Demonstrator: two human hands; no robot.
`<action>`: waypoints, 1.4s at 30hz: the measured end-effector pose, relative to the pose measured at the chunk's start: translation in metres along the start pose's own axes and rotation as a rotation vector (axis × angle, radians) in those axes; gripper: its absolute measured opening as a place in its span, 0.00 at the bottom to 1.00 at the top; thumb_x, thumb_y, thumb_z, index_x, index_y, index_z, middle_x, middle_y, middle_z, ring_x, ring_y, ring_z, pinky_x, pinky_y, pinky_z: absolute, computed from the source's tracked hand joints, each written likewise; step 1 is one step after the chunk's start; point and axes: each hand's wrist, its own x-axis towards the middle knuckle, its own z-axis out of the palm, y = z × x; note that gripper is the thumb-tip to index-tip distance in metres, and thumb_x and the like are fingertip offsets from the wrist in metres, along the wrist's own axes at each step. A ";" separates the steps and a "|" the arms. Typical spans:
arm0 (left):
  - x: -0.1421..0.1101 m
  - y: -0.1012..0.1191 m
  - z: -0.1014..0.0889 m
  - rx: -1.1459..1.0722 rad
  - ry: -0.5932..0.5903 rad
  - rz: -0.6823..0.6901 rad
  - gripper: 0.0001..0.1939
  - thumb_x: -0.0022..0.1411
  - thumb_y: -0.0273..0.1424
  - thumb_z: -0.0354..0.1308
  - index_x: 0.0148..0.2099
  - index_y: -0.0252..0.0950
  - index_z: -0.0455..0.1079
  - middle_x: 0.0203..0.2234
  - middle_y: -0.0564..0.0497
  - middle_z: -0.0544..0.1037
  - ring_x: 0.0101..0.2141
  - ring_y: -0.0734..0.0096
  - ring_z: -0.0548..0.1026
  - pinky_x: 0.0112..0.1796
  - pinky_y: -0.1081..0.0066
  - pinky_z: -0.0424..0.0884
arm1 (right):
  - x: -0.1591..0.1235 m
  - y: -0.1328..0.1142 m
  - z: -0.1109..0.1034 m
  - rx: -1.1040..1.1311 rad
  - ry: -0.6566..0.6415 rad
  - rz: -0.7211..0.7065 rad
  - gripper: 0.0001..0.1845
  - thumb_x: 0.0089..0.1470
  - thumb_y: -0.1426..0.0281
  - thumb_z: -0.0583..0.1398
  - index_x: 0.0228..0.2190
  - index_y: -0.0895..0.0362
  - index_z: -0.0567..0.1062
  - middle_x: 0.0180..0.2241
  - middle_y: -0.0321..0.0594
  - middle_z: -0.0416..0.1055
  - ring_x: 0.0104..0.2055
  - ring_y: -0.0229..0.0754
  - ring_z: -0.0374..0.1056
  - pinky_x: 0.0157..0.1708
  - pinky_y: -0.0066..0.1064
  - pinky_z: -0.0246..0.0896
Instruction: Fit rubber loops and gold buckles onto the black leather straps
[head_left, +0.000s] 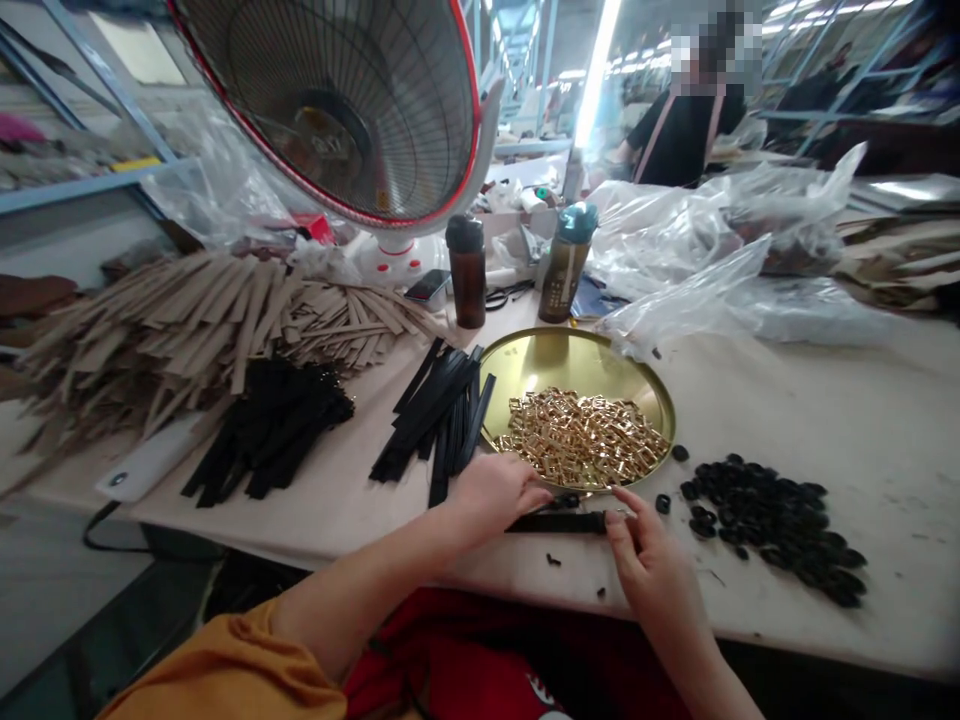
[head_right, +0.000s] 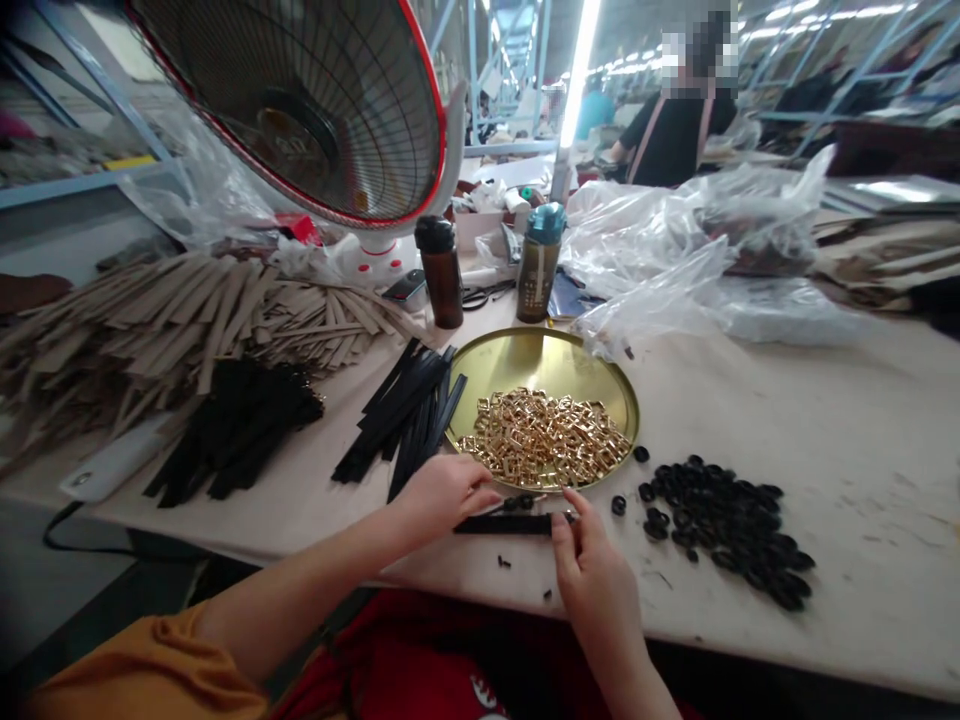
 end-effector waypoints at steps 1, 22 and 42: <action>-0.002 -0.008 -0.002 0.068 0.070 -0.034 0.14 0.59 0.40 0.50 0.37 0.35 0.69 0.33 0.47 0.74 0.36 0.66 0.71 0.36 0.71 0.63 | -0.002 0.002 0.001 0.011 -0.001 0.001 0.24 0.54 0.57 0.49 0.48 0.58 0.66 0.24 0.40 0.70 0.26 0.46 0.67 0.27 0.34 0.59; -0.071 0.051 -0.048 -0.950 0.363 -0.022 0.09 0.54 0.35 0.52 0.35 0.34 0.60 0.23 0.54 0.70 0.22 0.76 0.70 0.25 0.75 0.66 | -0.061 -0.032 -0.041 -0.031 -0.065 -0.269 0.16 0.58 0.66 0.47 0.30 0.56 0.73 0.35 0.43 0.69 0.36 0.41 0.65 0.38 0.31 0.58; -0.009 0.062 0.026 -1.290 -0.352 -0.260 0.11 0.56 0.38 0.46 0.34 0.34 0.60 0.12 0.61 0.59 0.13 0.83 0.53 0.16 0.80 0.48 | 0.032 0.103 -0.103 -0.366 0.320 0.080 0.17 0.53 0.65 0.49 0.35 0.63 0.71 0.33 0.50 0.68 0.34 0.45 0.63 0.36 0.37 0.57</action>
